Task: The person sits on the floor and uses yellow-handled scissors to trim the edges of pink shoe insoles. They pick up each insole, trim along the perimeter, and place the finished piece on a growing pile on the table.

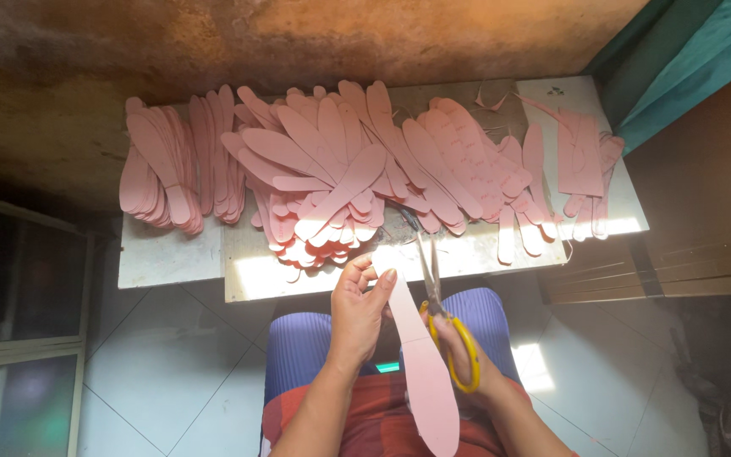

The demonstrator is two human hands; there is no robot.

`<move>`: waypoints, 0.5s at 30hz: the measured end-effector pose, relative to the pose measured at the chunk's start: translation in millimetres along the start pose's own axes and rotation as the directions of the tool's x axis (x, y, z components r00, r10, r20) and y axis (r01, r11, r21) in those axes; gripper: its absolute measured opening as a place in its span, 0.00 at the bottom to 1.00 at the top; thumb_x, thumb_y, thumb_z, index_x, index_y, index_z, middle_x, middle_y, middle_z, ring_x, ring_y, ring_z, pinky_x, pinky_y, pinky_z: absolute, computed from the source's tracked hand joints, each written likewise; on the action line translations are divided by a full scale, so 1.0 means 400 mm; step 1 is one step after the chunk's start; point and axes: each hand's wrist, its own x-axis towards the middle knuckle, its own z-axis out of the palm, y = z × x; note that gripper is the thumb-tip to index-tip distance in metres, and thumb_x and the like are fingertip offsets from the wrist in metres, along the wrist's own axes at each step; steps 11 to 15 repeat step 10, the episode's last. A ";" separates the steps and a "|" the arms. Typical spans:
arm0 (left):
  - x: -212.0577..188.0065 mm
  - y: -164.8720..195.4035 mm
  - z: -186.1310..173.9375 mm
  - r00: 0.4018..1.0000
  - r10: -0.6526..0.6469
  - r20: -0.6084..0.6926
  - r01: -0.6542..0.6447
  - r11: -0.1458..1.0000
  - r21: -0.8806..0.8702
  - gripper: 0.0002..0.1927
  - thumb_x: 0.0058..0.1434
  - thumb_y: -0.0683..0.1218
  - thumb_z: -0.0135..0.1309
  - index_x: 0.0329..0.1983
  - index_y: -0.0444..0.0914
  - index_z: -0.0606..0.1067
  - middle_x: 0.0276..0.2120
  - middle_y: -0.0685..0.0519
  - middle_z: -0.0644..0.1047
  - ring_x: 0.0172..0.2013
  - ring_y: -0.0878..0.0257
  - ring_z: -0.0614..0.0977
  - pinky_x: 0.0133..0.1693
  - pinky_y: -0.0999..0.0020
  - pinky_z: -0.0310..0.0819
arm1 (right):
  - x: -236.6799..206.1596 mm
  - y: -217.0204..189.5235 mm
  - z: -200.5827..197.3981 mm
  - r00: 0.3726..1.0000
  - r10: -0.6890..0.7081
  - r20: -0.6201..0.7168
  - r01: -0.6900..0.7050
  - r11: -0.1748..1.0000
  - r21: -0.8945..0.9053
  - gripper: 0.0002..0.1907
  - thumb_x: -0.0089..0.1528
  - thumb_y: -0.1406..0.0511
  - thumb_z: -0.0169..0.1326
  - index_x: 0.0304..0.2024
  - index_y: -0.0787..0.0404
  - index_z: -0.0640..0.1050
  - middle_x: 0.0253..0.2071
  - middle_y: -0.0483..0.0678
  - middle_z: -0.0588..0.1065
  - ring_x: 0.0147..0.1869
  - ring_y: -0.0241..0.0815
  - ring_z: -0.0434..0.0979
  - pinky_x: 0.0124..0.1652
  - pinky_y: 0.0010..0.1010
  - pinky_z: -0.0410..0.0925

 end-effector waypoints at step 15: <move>-0.004 -0.037 0.006 0.983 0.181 -0.042 -0.176 0.980 0.092 0.19 0.66 0.39 0.58 0.59 0.30 0.71 0.42 0.48 0.78 0.29 0.72 0.79 0.27 0.80 0.72 | -0.037 -0.105 0.089 0.985 -0.062 0.161 0.136 0.854 -0.501 0.43 0.58 0.58 0.60 0.73 0.63 0.63 0.45 0.53 0.73 0.45 0.40 0.71 0.48 0.31 0.71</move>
